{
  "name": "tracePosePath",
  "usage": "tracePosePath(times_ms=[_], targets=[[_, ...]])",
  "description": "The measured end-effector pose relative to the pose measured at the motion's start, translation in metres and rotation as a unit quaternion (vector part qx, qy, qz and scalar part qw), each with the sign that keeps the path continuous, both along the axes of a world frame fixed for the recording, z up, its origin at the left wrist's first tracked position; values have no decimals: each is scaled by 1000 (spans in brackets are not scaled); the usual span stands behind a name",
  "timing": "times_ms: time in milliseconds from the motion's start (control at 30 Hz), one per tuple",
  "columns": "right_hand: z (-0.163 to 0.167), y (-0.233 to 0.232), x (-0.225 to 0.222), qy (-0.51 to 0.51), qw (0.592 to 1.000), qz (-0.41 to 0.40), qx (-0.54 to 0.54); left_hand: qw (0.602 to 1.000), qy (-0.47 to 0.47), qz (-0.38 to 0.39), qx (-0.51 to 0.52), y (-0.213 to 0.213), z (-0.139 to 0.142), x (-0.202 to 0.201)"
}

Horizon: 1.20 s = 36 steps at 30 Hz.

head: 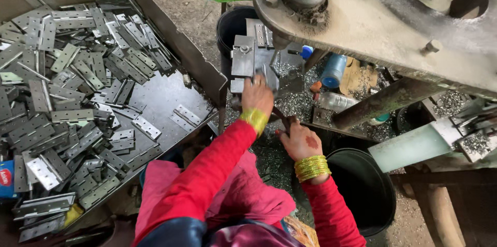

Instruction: The person operates a manual press machine in a workshop. They repeatedly pick up small metal pieces from a bin, place them into the press, and pull a lever to activate the machine, then remove the processed pieces.

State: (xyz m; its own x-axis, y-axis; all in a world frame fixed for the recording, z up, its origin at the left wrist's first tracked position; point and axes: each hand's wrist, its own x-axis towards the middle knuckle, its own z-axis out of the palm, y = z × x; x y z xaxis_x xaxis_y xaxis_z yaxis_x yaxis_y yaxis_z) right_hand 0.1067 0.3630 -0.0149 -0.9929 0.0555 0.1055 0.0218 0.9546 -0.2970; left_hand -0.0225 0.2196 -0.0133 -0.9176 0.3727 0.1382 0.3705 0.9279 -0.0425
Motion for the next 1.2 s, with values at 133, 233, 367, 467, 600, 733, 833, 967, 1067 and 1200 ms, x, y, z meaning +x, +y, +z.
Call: tracePosePath(times_ms=[133, 233, 367, 467, 600, 733, 833, 967, 1067, 1200], targets=[[-66, 17, 12, -70, 990, -66, -99, 997, 76, 26, 12, 6, 1, -15], [-113, 18, 34, -142, 964, -151, -169, 999, 30, 10, 18, 3, -5, -7], [-139, 32, 37, -76, 980, -80, -163, 995, 95, 2, 35, -4, -10, -1], [-141, 42, 27, -51, 988, -91, -114, 997, 80, -6, 5, -2, -7, -2], [-144, 37, 28, -145, 971, -153, -111, 998, 52, -21, -34, 5, -2, 3], [-139, 34, 35, -100, 973, -135, -160, 998, 62, 5, 11, 4, 4, 5], [-127, 41, 32, -133, 966, -144, -168, 998, 55, 0, -16, 6, 8, -6], [-117, 45, 28, -188, 967, -139, -99, 1000, -24, 18, 5, 17, 6, -23], [-119, 41, 30, -133, 972, -139, -136, 996, 22, 49, 65, 21, 1, -26], [-128, 46, 30, -153, 977, -112, -101, 993, 80, 44, 72, 14, 2, -31]])
